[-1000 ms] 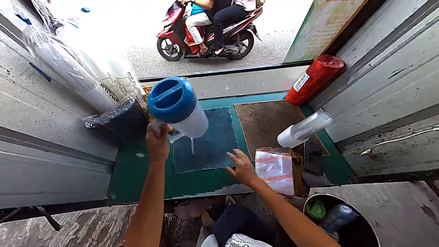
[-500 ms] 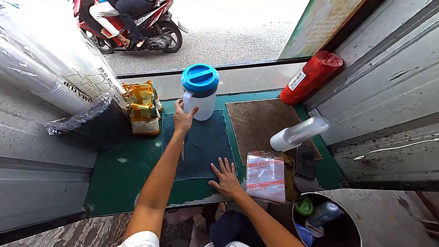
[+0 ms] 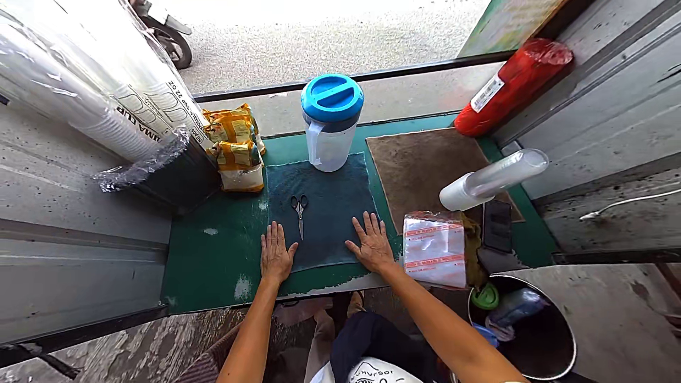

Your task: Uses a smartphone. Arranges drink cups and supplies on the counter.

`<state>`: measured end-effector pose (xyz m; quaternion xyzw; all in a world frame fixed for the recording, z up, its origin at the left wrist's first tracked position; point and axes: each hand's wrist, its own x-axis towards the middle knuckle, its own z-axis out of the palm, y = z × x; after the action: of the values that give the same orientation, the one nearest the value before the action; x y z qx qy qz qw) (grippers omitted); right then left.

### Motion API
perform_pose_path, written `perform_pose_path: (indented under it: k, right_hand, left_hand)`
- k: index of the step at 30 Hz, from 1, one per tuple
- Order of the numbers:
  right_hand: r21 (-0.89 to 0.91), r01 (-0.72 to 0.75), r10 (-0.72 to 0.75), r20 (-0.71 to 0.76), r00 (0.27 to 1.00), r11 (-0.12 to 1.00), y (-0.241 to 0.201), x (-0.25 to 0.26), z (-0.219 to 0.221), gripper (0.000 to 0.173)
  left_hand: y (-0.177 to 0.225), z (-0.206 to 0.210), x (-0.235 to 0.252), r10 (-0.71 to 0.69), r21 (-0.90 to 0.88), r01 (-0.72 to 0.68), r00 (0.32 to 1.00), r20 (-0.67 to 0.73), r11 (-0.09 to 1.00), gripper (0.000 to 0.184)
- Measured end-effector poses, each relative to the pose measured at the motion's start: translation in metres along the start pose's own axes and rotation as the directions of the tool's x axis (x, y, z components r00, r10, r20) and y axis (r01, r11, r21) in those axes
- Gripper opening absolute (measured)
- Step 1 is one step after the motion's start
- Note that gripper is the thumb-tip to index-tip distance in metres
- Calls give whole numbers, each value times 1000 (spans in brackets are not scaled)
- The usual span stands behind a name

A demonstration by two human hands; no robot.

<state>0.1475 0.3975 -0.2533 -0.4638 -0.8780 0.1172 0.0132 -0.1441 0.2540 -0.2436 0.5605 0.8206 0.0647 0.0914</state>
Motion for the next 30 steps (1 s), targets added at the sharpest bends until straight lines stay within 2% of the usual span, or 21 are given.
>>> perform_pose_path:
  k: [4,6,8,11,13,14,16,18,20,22,26,28,30]
  right_hand:
    - [-11,3,-3,-19,1000,1000,3,-10,4,88]
    - [27,-44,43,34,999,999,-4,-11,-7,94]
    - [180,-145,140,39,989,973,-33,9,-50,99]
    - [525,-197,307,-130,943,828,-95,78,-137,78]
    - [615,-216,400,-177,899,758,-127,130,-173,76]
    - [622,-252,434,-158,887,741,-138,154,-185,76]
    - [618,-322,481,-104,871,717,-151,190,-199,68]
    - [568,-330,468,-112,877,754,-156,205,-203,52]
    - [520,-316,443,-137,886,794,-154,205,-205,41]
    - [505,-286,416,-164,895,814,-141,195,-210,37]
    - [528,-105,237,-189,953,843,-116,160,-233,26]
    - [562,-36,127,-124,984,826,-113,149,-240,20]
    - [620,-59,77,-2,997,782,-111,153,-234,19]
  left_hand:
    - [-2,1,-7,11,17,-11,1000,-6,1000,88]
    - [-2,-1,-11,12,26,-12,1000,9,1000,88]
    - [7,-10,-10,16,-9,-15,999,30,1000,88]
    - [38,-15,1,70,-149,-97,981,-180,984,79]
    - [60,-19,18,-42,-218,-9,973,-226,976,64]
    - [66,-23,29,-116,-235,69,975,-191,969,59]
    - [72,-35,49,-226,-243,215,974,-18,946,56]
    - [74,-48,58,-254,-232,279,958,131,932,49]
    - [74,-58,58,-244,-198,284,949,201,938,41]
    - [71,-66,52,-251,-168,295,938,240,941,41]
    - [53,-72,34,-221,-182,266,947,231,947,43]
    - [39,-74,15,-183,-181,217,965,187,959,40]
    - [24,-71,-12,-155,-174,172,982,108,970,33]
